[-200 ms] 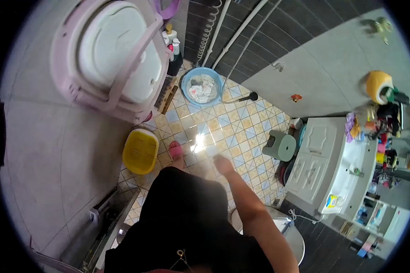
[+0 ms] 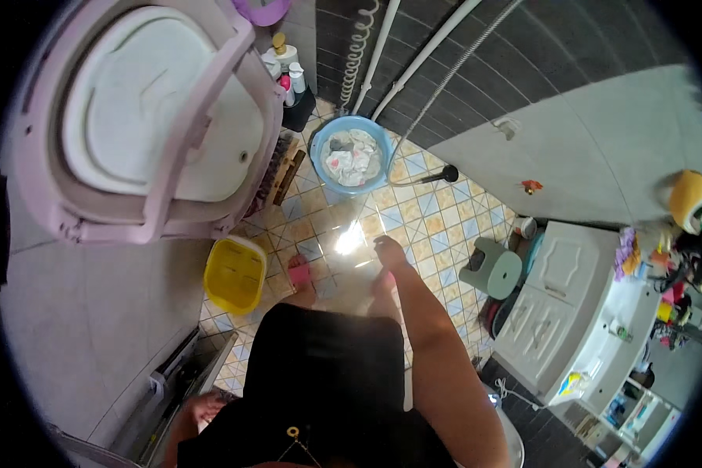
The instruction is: The person washes clothes by hand in a blue basin, rinses several items one at a time under the sink faucet, and places the rinsed clothes back into the basin before carrying it out of the bathroom.
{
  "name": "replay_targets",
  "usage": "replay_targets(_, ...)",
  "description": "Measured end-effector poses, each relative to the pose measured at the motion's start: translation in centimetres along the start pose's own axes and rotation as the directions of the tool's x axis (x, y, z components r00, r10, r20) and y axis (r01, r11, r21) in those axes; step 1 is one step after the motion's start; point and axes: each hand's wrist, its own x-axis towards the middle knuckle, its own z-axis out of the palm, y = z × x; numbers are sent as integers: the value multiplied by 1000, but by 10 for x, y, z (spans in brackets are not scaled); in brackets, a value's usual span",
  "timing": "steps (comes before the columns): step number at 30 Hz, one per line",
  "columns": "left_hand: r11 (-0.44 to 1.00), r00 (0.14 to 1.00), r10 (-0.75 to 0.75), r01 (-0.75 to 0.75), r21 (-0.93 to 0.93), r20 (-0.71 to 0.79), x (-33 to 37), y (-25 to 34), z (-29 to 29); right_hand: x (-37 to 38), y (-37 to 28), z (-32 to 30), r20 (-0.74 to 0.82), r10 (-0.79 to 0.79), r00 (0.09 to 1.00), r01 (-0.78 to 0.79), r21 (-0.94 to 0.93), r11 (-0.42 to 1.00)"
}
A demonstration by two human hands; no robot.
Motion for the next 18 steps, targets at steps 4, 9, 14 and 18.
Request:
replay_targets(4,701,759,644,-635,324,95,-48,237,79,140,63,27,-16,30,999,-32,-190,981)
replay_targets(9,165,164,986,-986,20,-30,-81,464,281,293,130,81,25,-99,995,102,-323,941)
replay_targets(14,-116,-82,976,-980,163,202,22,583,396,419,153,114,-318,-45,947,-1,-143,990)
replay_targets(18,-326,-203,938,-794,514,281,57,691,441,472,203,97,-404,98,910,-187,-188,964)
